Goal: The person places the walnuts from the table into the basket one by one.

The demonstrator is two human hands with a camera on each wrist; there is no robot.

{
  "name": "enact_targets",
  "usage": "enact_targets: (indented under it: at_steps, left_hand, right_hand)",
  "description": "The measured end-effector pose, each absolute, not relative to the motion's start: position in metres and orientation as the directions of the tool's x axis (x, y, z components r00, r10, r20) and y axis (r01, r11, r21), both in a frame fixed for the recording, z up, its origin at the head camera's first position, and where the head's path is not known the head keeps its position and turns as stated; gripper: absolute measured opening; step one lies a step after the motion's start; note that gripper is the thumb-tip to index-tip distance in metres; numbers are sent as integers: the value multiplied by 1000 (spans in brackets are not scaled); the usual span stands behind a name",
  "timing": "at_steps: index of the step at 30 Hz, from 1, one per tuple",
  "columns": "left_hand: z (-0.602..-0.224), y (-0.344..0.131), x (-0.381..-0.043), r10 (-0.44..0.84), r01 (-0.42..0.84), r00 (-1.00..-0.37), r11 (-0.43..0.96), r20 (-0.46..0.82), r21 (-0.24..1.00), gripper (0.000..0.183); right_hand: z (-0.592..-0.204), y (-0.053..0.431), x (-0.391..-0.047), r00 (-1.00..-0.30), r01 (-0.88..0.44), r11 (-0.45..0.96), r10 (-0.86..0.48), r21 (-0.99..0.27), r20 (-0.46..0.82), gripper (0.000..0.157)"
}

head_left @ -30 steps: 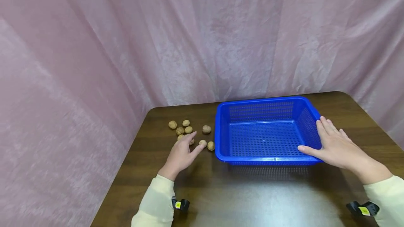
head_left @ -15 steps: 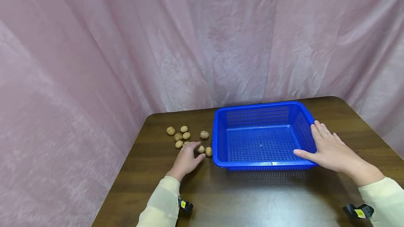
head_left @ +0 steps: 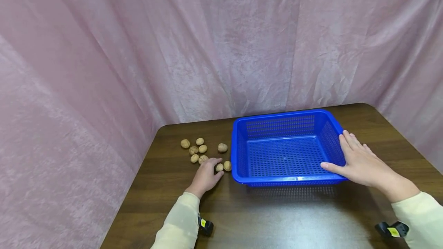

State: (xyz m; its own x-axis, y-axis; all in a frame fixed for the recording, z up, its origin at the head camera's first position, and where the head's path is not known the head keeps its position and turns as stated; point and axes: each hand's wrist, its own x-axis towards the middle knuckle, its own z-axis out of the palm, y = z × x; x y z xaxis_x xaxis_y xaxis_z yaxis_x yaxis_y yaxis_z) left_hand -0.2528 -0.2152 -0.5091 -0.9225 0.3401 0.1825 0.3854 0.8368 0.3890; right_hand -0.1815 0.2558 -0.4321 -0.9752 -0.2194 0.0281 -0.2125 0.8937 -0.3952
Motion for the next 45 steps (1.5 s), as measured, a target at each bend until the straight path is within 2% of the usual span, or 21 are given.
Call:
enact_targets:
  at_steps: [5,12,19,26,32,37,41,45]
  left_hand:
    - [-510,-218,-251,335,379,-925,840,179,387,43]
    - [-504,-223,-247,312,387,-919,829,240,403,40]
    - [-471,-221,-239,302,416,-896,827,326,378,38]
    - [-438,-212,-234,353,527,-814,782,461,333,38]
    - [-416,-199,-224,428,612,-750,737,504,285,38]
    - [-392,-185,-220,486,655,-716,715,501,244,40]
    - [-371,-165,-229,543,690,-692,691,476,215,42]
    - [-356,-139,-249,588,688,-708,699,392,194,42]
  right_hand:
    - [-433,256,-181,-976,-213,896,-216,-390,36,115]
    - [-432,254,-181,-975,-217,897,-216,-385,48,114]
    - [-433,252,-180,-976,-216,899,-215,-382,44,115]
    - [-432,250,-177,-970,-239,900,-238,-365,48,112]
    - [-434,263,-170,-941,-332,838,-329,-432,85,108]
    - [-442,271,-169,-902,-430,785,-394,-447,176,108]
    - [-447,272,-172,-884,-467,775,-409,-426,225,108]
    - [-448,273,-175,-880,-474,782,-411,-404,238,108]
